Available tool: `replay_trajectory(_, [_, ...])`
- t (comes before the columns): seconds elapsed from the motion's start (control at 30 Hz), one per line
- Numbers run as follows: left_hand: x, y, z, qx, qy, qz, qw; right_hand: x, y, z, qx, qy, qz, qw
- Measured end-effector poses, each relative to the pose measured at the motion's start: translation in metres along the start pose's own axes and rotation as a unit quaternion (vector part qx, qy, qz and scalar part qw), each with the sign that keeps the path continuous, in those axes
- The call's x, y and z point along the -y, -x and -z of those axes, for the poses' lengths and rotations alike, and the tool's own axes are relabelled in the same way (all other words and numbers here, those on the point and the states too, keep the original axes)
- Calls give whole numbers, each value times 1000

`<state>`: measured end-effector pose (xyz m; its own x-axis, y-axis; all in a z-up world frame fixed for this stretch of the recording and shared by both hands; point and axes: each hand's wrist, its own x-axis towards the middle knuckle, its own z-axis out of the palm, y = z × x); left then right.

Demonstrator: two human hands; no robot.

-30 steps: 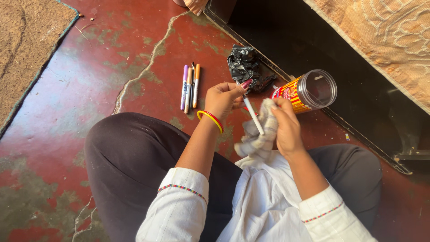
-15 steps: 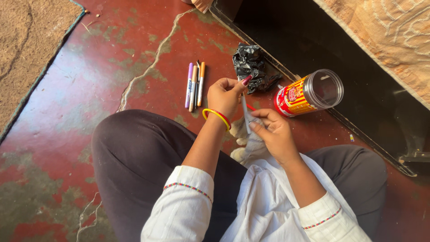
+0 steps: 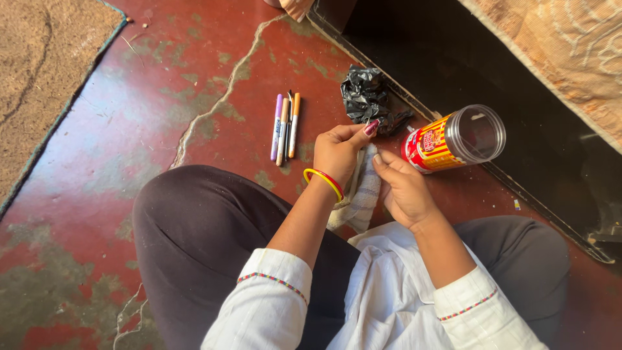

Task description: The person sits on the floor and wipes several markers with a cloth. They handle each marker individually, rubbing the body and cap with the cloth, then place them back on the floor.

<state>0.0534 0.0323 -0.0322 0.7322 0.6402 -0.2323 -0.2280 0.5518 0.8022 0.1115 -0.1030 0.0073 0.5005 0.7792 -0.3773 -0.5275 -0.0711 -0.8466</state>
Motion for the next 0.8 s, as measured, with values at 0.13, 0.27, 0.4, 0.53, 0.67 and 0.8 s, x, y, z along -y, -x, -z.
replay_trajectory(0.13, [0,0,2,26,3,47,999,0,-7,9,45,-45,-52,997])
replay_trajectory(0.27, [-6,-4,6,91,-40,100,990,0,-14,16,30,-45,-52,997])
replay_trajectory(0.4, [-4,-10,5,164,77,130,975,-5,-17,17,-8,-34,-34,999])
replay_trajectory(0.53, [2,-16,10,96,50,115,987,-18,-19,12,-8,63,5,998])
replay_trajectory(0.67, [2,-23,21,5,-32,78,996,-27,-13,-3,-45,432,131,891])
replay_trajectory(0.8, [-1,-24,24,-48,-64,32,996,-23,7,-17,-71,647,206,730])
